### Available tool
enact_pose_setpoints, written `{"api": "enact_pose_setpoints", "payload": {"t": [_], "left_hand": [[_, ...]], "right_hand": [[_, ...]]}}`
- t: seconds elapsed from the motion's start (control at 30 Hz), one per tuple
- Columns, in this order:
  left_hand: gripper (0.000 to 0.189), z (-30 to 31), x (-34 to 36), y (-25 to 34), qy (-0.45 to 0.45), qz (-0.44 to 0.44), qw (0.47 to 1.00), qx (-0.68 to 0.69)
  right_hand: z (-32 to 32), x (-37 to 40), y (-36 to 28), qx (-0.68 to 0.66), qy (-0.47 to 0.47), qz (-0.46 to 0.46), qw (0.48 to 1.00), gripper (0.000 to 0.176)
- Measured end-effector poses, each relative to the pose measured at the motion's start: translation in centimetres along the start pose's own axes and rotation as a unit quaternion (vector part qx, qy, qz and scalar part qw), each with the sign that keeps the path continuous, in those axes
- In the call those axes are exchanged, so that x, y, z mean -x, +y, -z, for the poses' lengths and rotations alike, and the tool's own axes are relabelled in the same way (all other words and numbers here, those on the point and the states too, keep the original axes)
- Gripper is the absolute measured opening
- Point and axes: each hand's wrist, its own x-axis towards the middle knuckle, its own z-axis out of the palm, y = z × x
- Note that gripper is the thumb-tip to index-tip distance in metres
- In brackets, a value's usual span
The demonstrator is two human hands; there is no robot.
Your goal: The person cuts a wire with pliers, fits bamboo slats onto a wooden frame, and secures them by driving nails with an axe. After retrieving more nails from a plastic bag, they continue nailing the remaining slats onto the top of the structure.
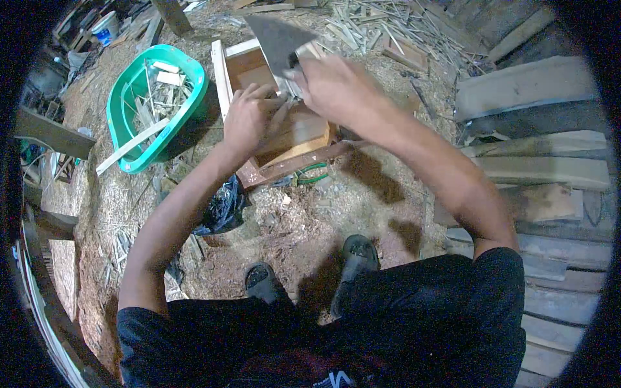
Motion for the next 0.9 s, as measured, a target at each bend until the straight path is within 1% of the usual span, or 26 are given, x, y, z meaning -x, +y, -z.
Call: {"api": "enact_pose_setpoints", "payload": {"t": [0.07, 0.1, 0.2, 0.3, 0.4, 0.43, 0.5, 0.53, 0.6, 0.63, 0.73, 0.77, 0.87, 0.9], "left_hand": [[0.021, -0.1, 0.0, 0.0, -0.008, 0.004, 1.0, -0.002], [0.021, -0.1, -0.1, 0.0, -0.012, 0.005, 1.0, -0.004], [0.021, -0.1, -0.1, 0.1, -0.025, 0.019, 1.0, 0.003], [0.021, 0.3, -0.1, 0.2, -0.028, 0.023, 0.999, 0.0], [0.021, -0.1, 0.0, 0.0, -0.001, 0.008, 1.0, 0.0], [0.021, 0.0, -0.1, 0.2, -0.011, 0.018, 1.0, 0.006], [0.021, 0.2, -0.3, 0.4, -0.027, 0.035, 0.999, 0.017], [0.021, 0.1, -0.3, 0.3, -0.022, 0.03, 0.999, 0.017], [0.02, 0.0, -0.1, 0.1, -0.011, 0.021, 1.0, 0.014], [0.02, 0.1, 0.0, 0.1, -0.017, 0.02, 1.0, 0.01], [0.02, 0.5, -0.4, 0.2, -0.027, 0.019, 0.999, -0.003], [0.02, 0.5, -0.4, 0.2, -0.031, 0.022, 0.999, -0.005], [0.02, 0.3, -0.2, 0.3, -0.025, 0.023, 0.999, 0.009], [0.019, 0.2, -0.3, 0.3, -0.018, 0.021, 0.999, 0.016]], "right_hand": [[0.3, -0.4, -0.2, -0.022, 0.062, 0.024, 0.998, 0.033], [0.9, -0.3, -0.9, -0.032, 0.04, 0.002, 0.999, 0.034], [-0.6, 0.0, -0.6, -0.019, -0.026, -0.032, 0.999, 0.036], [-1.9, 0.2, 0.7, -0.03, -0.001, 0.017, 0.999, 0.037], [-0.2, -0.4, 0.1, -0.016, 0.016, -0.001, 1.0, 0.037], [0.2, -0.2, -0.5, -0.036, 0.055, 0.003, 0.998, 0.036], [1.2, 0.1, -1.6, -0.033, 0.031, -0.018, 0.999, 0.036], [1.5, 0.1, -1.8, -0.032, 0.02, -0.026, 0.999, 0.036], [-2.0, 0.8, 0.6, -0.006, 0.035, 0.032, 0.999, 0.034], [-2.5, 0.9, 0.8, 0.008, 0.044, 0.061, 0.997, 0.033], [-1.0, -0.2, 0.7, 0.003, -0.042, -0.024, 0.999, 0.035], [-0.9, -0.3, 1.1, -0.001, 0.036, 0.033, 0.999, 0.032], [0.3, -0.2, -0.2, -0.048, 0.055, 0.014, 0.997, 0.035], [0.2, -0.2, 0.0, -0.044, 0.042, 0.021, 0.998, 0.035]]}}
